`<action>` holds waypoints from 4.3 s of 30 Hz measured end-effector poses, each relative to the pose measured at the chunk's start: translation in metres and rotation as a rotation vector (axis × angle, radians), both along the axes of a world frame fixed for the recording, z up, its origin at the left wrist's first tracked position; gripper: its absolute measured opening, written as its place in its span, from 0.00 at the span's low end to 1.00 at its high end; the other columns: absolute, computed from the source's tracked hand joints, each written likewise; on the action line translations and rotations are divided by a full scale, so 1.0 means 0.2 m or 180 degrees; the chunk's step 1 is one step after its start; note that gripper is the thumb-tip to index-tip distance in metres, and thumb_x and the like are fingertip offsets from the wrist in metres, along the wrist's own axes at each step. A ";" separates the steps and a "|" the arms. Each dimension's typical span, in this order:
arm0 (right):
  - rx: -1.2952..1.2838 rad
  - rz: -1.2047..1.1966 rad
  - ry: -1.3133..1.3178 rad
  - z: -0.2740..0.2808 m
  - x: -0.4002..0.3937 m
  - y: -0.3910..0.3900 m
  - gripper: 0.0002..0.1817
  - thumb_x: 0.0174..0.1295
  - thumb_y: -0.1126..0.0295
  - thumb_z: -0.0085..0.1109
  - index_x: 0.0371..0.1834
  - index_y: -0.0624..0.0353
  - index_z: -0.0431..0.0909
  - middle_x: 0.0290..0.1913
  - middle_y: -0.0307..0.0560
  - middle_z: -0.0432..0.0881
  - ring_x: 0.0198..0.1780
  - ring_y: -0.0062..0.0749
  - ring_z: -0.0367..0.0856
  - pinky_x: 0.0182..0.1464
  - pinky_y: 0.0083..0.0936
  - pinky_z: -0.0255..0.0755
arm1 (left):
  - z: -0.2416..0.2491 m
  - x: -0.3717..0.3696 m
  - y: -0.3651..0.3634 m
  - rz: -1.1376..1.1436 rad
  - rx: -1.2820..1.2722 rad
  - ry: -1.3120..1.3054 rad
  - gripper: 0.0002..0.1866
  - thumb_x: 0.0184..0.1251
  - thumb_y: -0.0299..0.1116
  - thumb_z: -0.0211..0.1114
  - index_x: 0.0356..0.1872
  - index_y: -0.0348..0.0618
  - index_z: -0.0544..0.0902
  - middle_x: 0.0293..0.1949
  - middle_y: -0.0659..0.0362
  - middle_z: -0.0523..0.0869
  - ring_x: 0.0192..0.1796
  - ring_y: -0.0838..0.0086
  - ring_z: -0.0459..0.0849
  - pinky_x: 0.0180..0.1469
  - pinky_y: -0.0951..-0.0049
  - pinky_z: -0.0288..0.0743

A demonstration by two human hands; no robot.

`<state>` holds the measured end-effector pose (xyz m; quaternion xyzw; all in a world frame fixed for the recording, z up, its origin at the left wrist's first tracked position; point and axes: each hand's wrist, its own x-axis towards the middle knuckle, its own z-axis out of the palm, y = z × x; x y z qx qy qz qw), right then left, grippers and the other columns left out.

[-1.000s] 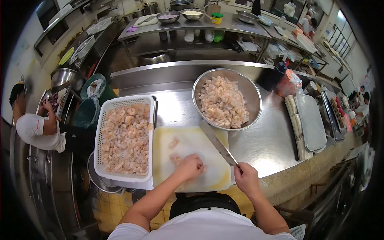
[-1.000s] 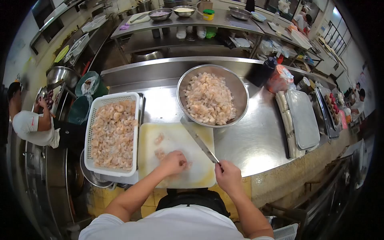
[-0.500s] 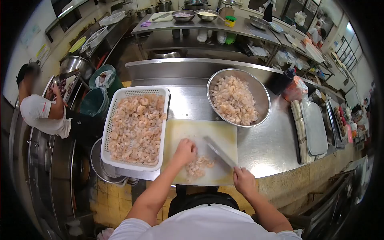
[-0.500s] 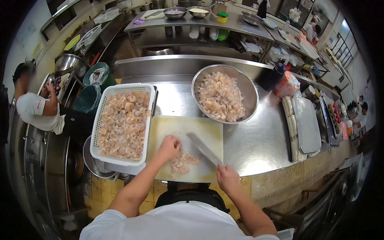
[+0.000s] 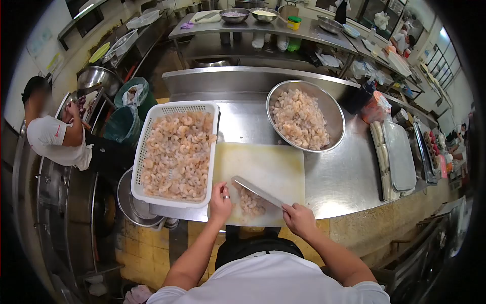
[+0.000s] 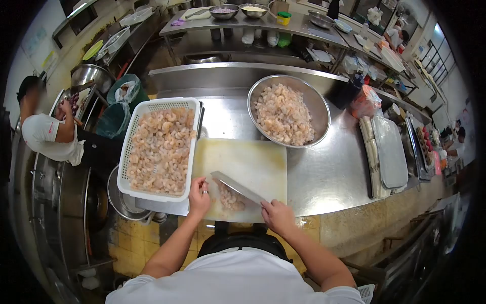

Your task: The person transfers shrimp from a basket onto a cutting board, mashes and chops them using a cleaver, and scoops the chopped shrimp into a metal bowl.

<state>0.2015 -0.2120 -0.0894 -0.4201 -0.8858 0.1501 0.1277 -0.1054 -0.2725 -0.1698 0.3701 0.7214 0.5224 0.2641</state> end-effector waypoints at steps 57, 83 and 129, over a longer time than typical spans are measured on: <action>-0.0851 -0.2087 0.1899 0.56 -0.23 0.18 0.19 0.83 0.62 0.55 0.36 0.68 0.79 0.23 0.58 0.78 0.26 0.47 0.79 0.30 0.41 0.71 | 0.83 0.58 1.21 -0.0977 0.2239 0.1212 0.46 0.73 0.51 0.72 0.79 0.29 0.63 0.75 0.34 0.70 0.77 0.37 0.68 0.81 0.44 0.60; -0.0090 -0.2192 0.1562 0.42 0.25 0.72 0.14 0.79 0.67 0.60 0.35 0.65 0.79 0.26 0.61 0.82 0.26 0.54 0.81 0.31 0.44 0.72 | 0.53 0.17 1.63 -0.0288 0.0982 -0.0191 0.12 0.73 0.27 0.74 0.53 0.33 0.89 0.42 0.58 0.93 0.41 0.78 0.88 0.47 0.75 0.82; -0.1241 -0.2338 0.1730 0.27 0.27 0.05 0.16 0.77 0.67 0.64 0.34 0.69 0.81 0.23 0.60 0.79 0.23 0.39 0.78 0.29 0.37 0.71 | 0.13 -0.18 1.70 -0.0526 0.0216 -0.3072 0.16 0.70 0.17 0.64 0.57 0.24 0.80 0.42 0.51 0.86 0.41 0.65 0.88 0.50 0.68 0.87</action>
